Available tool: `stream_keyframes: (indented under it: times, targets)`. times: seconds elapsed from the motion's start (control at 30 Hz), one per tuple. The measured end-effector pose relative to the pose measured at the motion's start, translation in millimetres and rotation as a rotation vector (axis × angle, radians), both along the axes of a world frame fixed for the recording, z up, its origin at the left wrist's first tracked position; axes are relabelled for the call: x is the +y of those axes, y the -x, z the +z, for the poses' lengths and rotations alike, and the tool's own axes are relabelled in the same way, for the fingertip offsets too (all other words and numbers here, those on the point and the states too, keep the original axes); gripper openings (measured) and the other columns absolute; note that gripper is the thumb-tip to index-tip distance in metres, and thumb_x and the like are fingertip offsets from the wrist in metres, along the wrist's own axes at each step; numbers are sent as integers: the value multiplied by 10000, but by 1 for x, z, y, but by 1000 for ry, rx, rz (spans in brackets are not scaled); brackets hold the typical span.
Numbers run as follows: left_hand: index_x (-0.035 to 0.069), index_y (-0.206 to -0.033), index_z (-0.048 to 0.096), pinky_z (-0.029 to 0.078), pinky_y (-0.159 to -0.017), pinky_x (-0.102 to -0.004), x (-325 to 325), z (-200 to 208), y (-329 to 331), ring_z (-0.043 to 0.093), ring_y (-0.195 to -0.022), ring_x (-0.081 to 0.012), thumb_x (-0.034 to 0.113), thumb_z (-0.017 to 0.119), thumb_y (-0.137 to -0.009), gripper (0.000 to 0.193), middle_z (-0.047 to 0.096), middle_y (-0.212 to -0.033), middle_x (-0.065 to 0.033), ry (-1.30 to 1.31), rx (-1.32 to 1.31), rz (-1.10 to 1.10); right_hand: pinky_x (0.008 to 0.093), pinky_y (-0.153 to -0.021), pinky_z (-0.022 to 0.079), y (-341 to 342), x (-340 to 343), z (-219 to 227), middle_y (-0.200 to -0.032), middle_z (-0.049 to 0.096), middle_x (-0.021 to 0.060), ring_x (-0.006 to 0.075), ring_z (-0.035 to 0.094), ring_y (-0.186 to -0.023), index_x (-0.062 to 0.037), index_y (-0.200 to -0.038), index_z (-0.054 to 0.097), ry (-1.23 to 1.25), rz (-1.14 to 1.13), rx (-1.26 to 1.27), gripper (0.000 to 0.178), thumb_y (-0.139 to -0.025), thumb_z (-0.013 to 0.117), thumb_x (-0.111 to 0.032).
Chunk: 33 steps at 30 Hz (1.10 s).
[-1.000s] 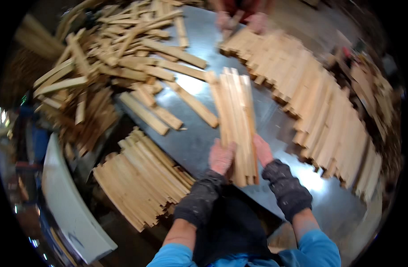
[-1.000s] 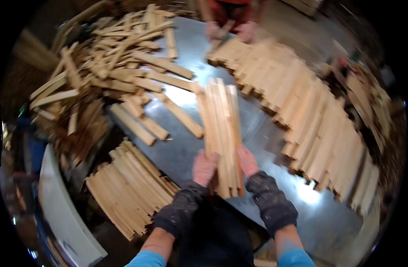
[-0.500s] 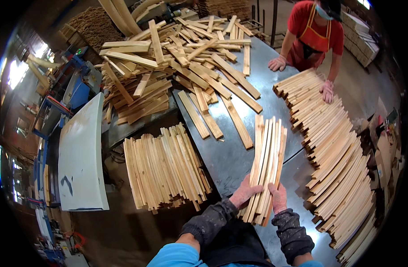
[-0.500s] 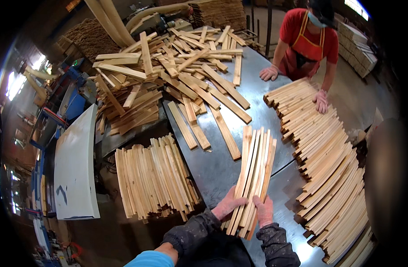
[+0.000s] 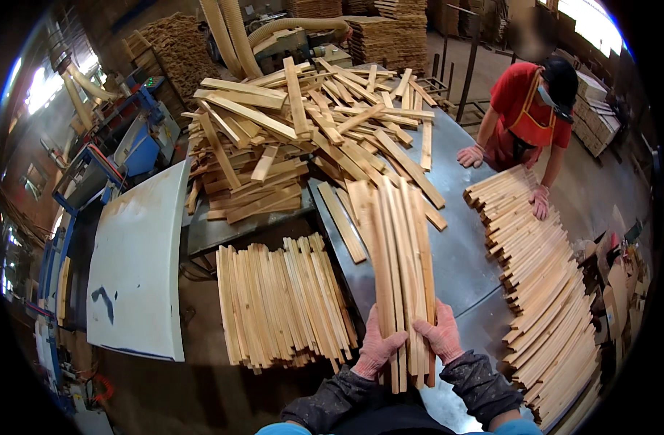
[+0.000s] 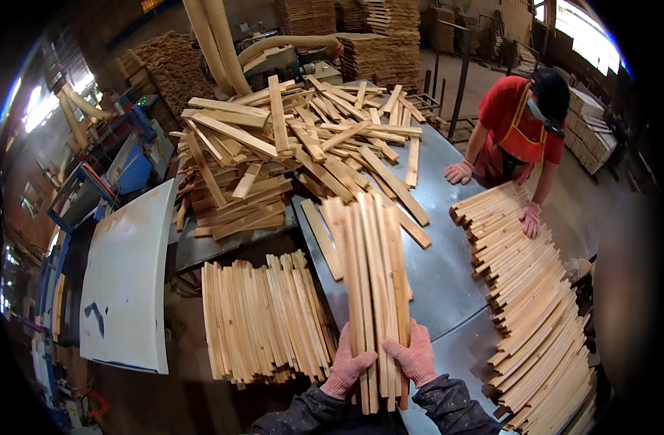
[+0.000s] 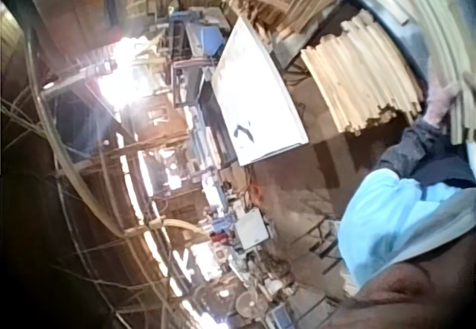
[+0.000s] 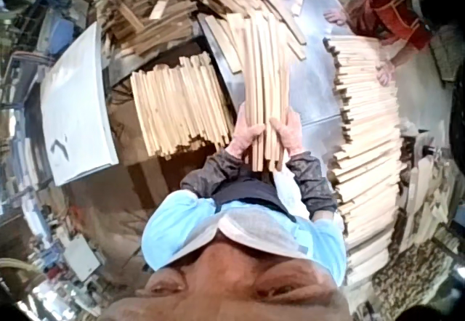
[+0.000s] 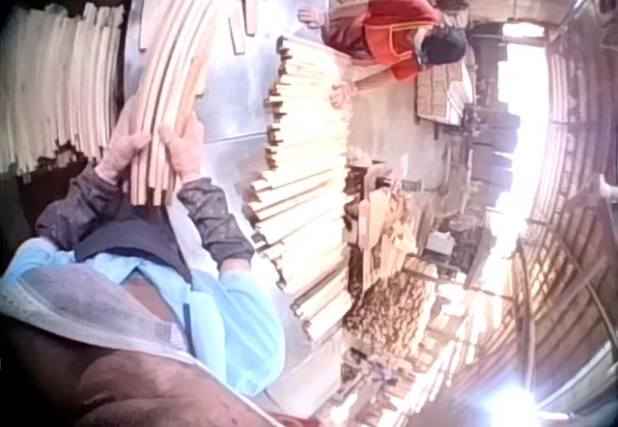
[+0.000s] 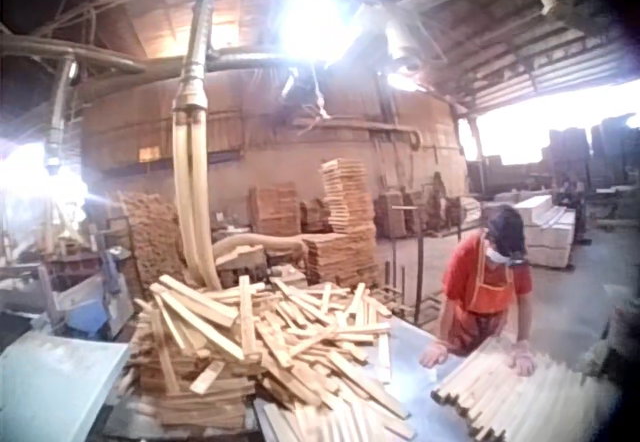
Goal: The person repeatedly picks up small wooden planks from a metal table, aligns them into neat stacks, and transfers the stacks onto a conveyor belt. Another worker is visible across the table also handling planks. The process continues with the person gathering, aligning, and moving planks in batches.
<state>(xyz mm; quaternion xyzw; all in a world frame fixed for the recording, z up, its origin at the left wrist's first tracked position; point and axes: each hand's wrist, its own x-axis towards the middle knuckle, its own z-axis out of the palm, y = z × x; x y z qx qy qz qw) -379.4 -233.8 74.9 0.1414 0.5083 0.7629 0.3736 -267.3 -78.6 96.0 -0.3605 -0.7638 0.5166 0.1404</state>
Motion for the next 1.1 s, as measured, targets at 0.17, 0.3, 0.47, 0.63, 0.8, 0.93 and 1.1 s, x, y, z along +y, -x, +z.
stream_keyframes:
  times: [0.17, 0.3, 0.47, 0.63, 0.8, 0.93, 1.1]
  targets:
    - [91, -1655, 290, 507, -1142, -444, -15, 39, 121, 572, -1358, -256, 231, 869, -832, 1015, 548, -1483, -105, -200, 20, 221, 502, -1103, 482, 167, 2, 61, -1296, 624, 282, 447, 598, -1229, 36, -1417, 589, -305, 232, 37, 846, -791, 878, -455]
    - [95, -1653, 357, 468, -1179, -419, 7, 108, 269, 563, -1380, -239, 229, 757, -976, 798, 550, -1529, -109, -274, 341, 495, 493, -1055, 507, 343, 27, 158, -1271, 671, 288, 464, 624, -1221, 46, -1361, 612, -425, 485, 152, 847, -823, 826, -573]
    - [76, -1606, 389, 472, -1182, -448, 48, 210, 518, 564, -1388, -284, 556, 752, -995, 858, 537, -1527, -146, -160, 225, 311, 445, -868, 618, 567, 55, 298, -1211, 752, 250, 344, 772, -995, 41, -1264, 701, -345, 479, -47, 791, -979, 613, -691]
    - [89, -1473, 574, 563, -1040, -437, 84, 92, 525, 673, -1225, -257, 444, 738, -1023, 597, 672, -1371, -67, -74, -12, -341, 504, -935, 592, 568, 10, 206, -1075, 742, 200, 398, 732, -1057, -16, -1179, 711, -777, 440, 402, 465, -976, 653, -431]
    - [65, -1403, 634, 586, -987, -409, -5, -92, 358, 677, -1194, -218, 365, 744, -1030, 491, 692, -1320, -61, 107, 40, -610, 432, -1126, 534, 410, -31, 30, -1469, 656, 226, 365, 651, -1332, -67, -1517, 593, -57, 993, -343, 657, -1043, 670, -516]
    - [54, -1330, 686, 599, -940, -375, -79, -138, 278, 688, -1143, -173, 311, 741, -1036, 394, 717, -1251, -50, 372, -248, -688, 415, -1066, 553, 253, -65, -49, -1358, 713, 194, 328, 693, -1257, -61, -1460, 625, 408, 596, -159, 514, -1067, 653, -391]
    - [100, -1177, 734, 559, -890, -280, -105, -125, 238, 664, -918, -103, 291, 765, -993, 266, 696, -1010, 39, 678, -583, -498, 403, -1046, 566, 84, -94, -122, -1453, 648, 195, 368, 673, -1282, -80, -1392, 658, 5, 584, -38, 332, -1069, 585, -99]
